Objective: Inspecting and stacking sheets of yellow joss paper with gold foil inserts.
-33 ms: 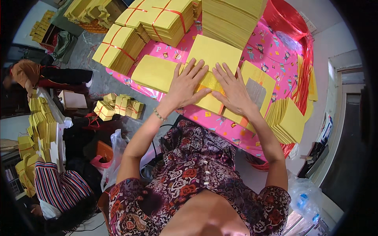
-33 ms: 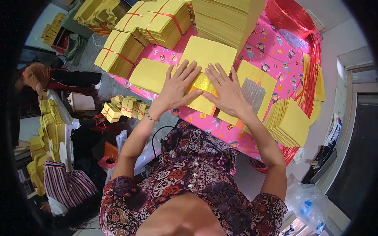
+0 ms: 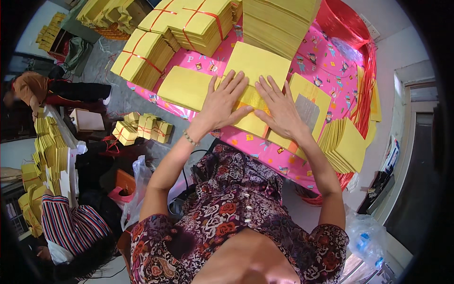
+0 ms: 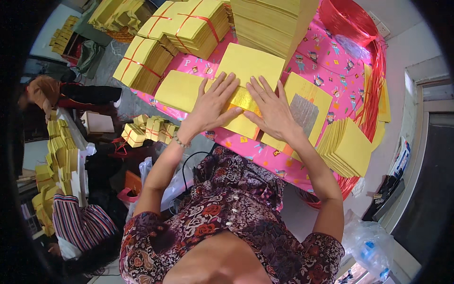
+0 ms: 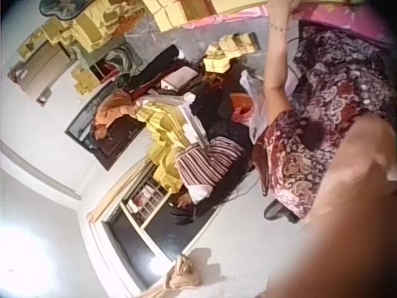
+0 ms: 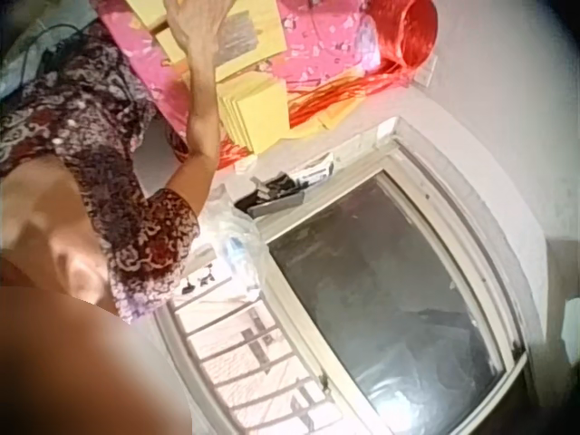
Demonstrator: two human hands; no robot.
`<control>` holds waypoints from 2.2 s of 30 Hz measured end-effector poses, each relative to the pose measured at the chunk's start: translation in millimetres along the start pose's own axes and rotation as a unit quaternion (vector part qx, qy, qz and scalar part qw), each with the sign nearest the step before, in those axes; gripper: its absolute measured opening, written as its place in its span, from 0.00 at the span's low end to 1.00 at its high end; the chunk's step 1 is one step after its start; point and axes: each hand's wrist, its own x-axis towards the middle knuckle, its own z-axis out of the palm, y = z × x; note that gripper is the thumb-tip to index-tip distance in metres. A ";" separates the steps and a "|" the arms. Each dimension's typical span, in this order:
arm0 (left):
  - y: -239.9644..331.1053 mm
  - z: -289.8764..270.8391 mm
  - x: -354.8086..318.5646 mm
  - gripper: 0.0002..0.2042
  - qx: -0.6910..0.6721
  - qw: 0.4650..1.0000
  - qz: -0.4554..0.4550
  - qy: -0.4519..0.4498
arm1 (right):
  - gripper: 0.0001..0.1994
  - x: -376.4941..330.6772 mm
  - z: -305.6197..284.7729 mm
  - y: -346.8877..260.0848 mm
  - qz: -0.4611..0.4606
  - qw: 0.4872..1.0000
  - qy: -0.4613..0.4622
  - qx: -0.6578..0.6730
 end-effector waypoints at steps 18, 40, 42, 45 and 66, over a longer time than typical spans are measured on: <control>-15.7 7.1 -3.9 0.37 -0.055 0.998 0.008 -0.002 | 0.33 6.6 -1.0 -1.3 -0.018 1.000 0.000 0.000; -10.7 -12.2 40.0 0.37 -0.458 0.828 -0.270 0.179 | 0.15 30.3 -6.2 6.3 -0.094 0.963 0.249 -0.041; -15.2 -15.4 32.5 0.37 -0.473 0.814 -0.278 0.193 | 0.17 36.4 -15.3 -0.9 -0.082 0.966 0.244 -0.006; -24.5 -26.2 16.7 0.35 -0.532 0.771 -0.250 0.243 | 0.20 57.4 -28.8 -10.0 -0.035 0.964 0.261 0.044; -116.0 -29.4 -85.2 0.28 -0.400 0.802 -0.367 0.250 | 0.20 181.5 27.0 -49.5 0.017 0.981 -0.060 0.182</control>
